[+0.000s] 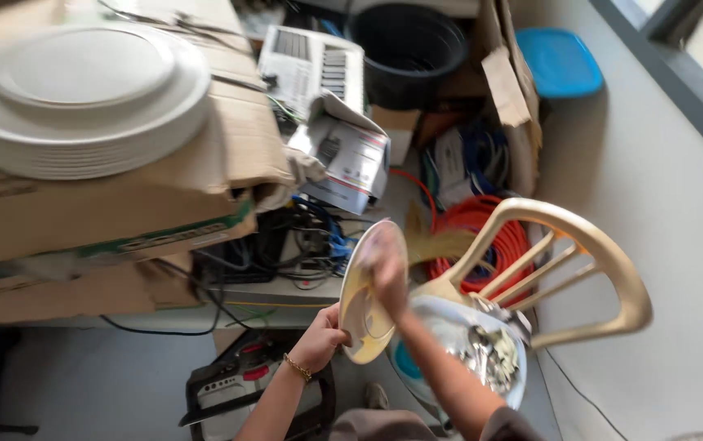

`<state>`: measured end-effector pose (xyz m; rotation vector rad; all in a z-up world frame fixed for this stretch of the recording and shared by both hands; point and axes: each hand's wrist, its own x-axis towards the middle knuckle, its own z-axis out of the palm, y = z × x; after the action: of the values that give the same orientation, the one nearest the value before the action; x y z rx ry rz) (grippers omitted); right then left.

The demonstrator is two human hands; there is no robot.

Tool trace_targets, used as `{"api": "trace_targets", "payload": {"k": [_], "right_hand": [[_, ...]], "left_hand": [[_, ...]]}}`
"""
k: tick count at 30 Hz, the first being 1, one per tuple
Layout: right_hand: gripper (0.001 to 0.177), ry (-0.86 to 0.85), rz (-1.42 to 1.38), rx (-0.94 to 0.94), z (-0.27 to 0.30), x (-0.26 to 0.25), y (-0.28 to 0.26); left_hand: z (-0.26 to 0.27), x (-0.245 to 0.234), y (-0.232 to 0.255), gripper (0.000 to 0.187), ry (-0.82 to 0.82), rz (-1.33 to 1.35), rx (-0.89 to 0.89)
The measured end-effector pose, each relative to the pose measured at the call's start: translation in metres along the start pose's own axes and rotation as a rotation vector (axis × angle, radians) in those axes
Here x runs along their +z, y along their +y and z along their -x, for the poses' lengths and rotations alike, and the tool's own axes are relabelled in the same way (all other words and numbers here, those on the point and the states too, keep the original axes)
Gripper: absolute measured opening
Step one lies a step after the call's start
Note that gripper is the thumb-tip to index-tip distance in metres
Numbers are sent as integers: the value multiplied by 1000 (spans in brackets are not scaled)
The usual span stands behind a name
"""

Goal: The person wipes several white plates with a cloth and stacks them on a cardboard box. They then pick up a teal plastic lid, wipe it with the cloth, and place it on the box.

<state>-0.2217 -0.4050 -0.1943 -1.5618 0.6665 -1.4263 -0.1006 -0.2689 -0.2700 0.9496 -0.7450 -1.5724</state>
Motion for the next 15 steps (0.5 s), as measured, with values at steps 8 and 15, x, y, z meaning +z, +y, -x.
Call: {"api": "trace_targets", "payload": {"k": [8, 15], "right_hand": [[32, -229, -151, 355, -56, 32, 33], [21, -535, 318, -621, 63, 145, -103]], "left_hand": [[87, -13, 40, 71, 95, -97, 45], [113, -83, 19, 64, 63, 95, -97]]}}
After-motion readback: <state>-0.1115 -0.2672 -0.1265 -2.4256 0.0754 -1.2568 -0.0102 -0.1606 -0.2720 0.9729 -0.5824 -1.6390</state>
